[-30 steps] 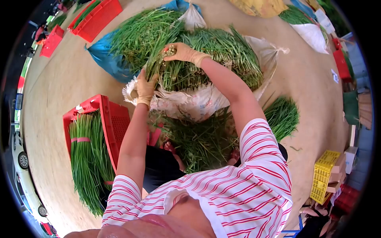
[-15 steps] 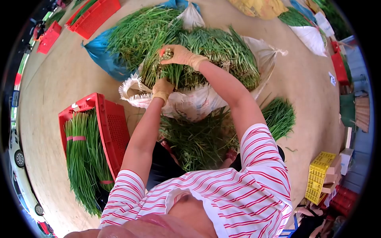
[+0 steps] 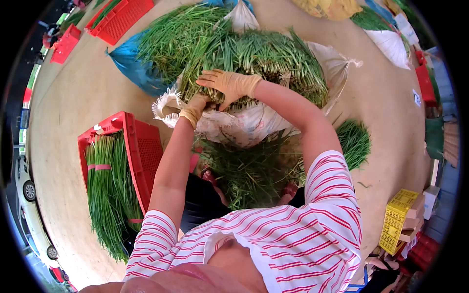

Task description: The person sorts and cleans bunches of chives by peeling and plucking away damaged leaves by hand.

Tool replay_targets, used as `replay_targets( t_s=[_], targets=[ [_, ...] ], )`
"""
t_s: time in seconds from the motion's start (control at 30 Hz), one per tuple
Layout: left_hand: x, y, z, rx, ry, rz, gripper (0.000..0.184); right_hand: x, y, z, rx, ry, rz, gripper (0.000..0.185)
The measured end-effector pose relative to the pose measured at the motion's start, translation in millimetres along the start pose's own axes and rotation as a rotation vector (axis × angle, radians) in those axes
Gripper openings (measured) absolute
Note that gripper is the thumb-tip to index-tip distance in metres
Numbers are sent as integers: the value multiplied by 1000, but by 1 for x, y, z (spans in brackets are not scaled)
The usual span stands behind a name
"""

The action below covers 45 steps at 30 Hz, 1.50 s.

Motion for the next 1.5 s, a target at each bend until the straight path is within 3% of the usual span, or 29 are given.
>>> replay_targets(
  t_s=[0.1, 0.2, 0.3, 0.43, 0.47, 0.5, 0.57, 0.6, 0.67, 0.7, 0.73, 0.8, 0.83, 0.9, 1.0, 1.03, 1.1, 1.17, 1.23, 1.3, 1.37, 1.4, 1.43, 1.5],
  targets=[
    [1, -2, 1, -5, 4, 7, 15, -3, -7, -8, 61, 9, 34, 116],
    [-3, -6, 0, 20, 34, -16, 16, 0, -12, -21, 207, -202, -17, 121],
    [-13, -10, 4, 32, 102, -30, 16, 5, -7, -19, 146, -308, -52, 118],
    [-40, -30, 0, 103, 471, 61, 18, -8, 10, 18, -230, 48, 32, 90],
    [-44, -34, -5, 113, 429, 66, 21, -16, 15, 32, -371, 60, 65, 66],
    [-54, -42, -10, 113, 432, 64, 21, -21, 19, 30, -374, 63, 66, 66],
    [-71, -60, -22, 143, 303, 210, 18, -28, 22, 27, -393, 308, 227, 48],
    [-65, -52, -35, 142, 306, 208, 18, -26, 19, 19, -550, 331, 232, 35],
    [-46, -25, -62, -200, 137, 388, 18, -30, 18, 9, -647, 450, 256, 36],
    [-38, -16, -62, -201, 137, 390, 18, -29, 18, 4, -716, 508, 255, 36],
    [-30, -6, -59, -314, 260, 442, 18, -27, 12, 0, -741, 525, 342, 34],
    [-18, 6, -48, -518, 474, 547, 23, -24, 10, 0, -763, 514, 287, 33],
    [-15, 11, -41, -551, 292, 588, 25, -23, 9, -1, -786, 506, 233, 33],
    [-23, -7, -29, -819, 377, 493, 35, -23, 7, 1, -755, 504, 252, 33],
    [-18, -6, -35, -948, 353, 467, 30, -21, 7, 4, -762, 490, 225, 34],
    [-17, -5, -35, -949, 355, 469, 30, -21, 7, 4, -764, 490, 224, 34],
    [-28, -14, -18, -426, -67, 543, 18, -15, 7, 1, -735, 466, 171, 37],
    [-37, -25, -2, -399, 0, 516, 12, -10, 7, 3, -645, 346, 197, 39],
    [-43, -33, 11, -622, 752, 962, 7, -3, 11, 11, -517, 249, 236, 42],
    [-42, -37, 7, -600, 822, 956, 7, -7, 12, 18, -467, 208, 240, 43],
    [-41, -43, 2, -383, 626, 814, 8, -7, 12, 19, -463, 167, 173, 43],
    [-44, -46, 1, -383, 631, 817, 8, -6, 11, 17, -517, 185, 185, 36],
    [-46, -48, 0, -306, 318, 771, 9, -7, 11, 14, -523, 184, 186, 36],
    [-48, -50, -3, -143, -308, 641, 12, -9, 10, -4, -718, 619, 309, 31]
  ],
)
Point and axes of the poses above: each hand's wrist, its own y-axis towards the middle knuckle, its own z-axis out of the palm, x = y × z, the point moved 1 cm from there along y, towards the middle knuckle, and after that the axes turned 2 degrees about x, right-handed, at the moved point
